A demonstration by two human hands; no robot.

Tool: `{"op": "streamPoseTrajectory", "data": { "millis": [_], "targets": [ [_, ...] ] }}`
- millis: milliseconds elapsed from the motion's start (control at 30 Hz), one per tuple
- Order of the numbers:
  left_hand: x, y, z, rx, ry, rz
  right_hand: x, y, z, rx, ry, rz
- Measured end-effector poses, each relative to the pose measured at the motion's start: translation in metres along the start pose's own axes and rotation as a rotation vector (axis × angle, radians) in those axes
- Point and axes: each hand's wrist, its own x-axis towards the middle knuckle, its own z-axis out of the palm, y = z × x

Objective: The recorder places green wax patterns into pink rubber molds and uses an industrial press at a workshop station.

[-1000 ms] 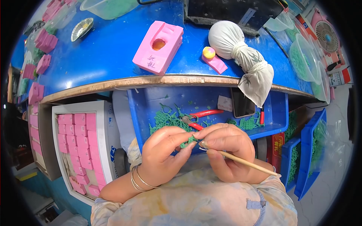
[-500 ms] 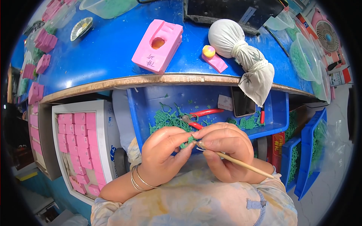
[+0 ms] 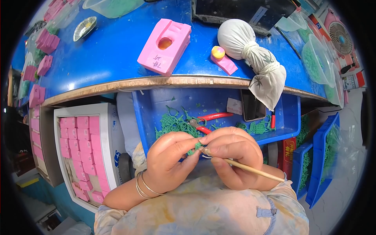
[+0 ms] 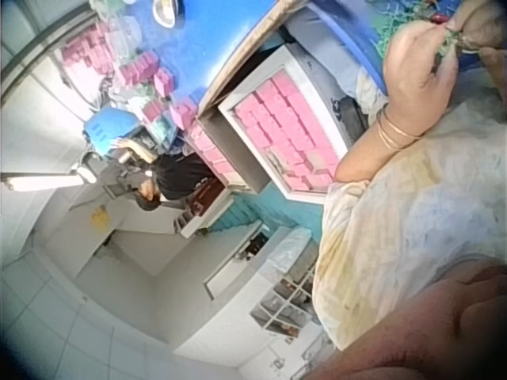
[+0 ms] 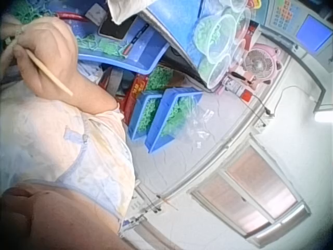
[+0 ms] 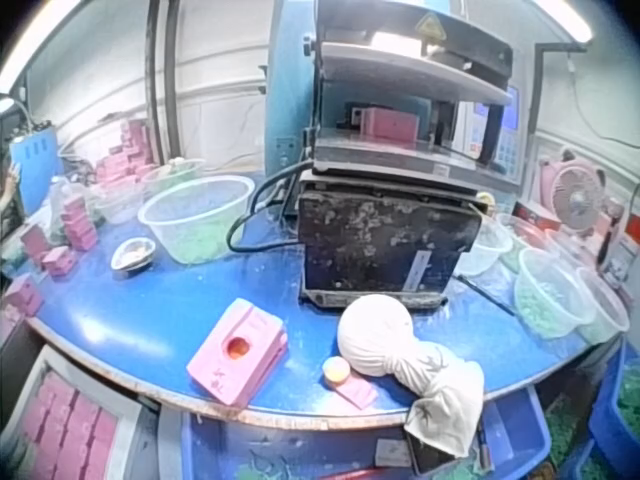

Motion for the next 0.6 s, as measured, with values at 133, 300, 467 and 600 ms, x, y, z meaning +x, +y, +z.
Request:
{"op": "streamPoseTrajectory", "data": {
  "millis": [133,300,467,600],
  "targets": [
    [0.0001,0.0006,-0.0003,-0.005,0.001,-0.006,-0.0044,0.0034,0.0010,0.103,0.011,0.033],
    [0.0002,0.0005,0.0002,-0.011,0.006,-0.004,-0.0077,0.0030,0.0027,0.171,0.075,0.067],
    [-0.0007,0.0006,-0.0002,-0.015,0.003,-0.023,-0.0084,0.0020,-0.0001,0.141,0.047,0.067],
    [-0.0005,0.0008,-0.0001,-0.021,-0.007,-0.029,-0.0077,0.0019,0.0004,0.095,-0.016,0.059]
  ]
}}
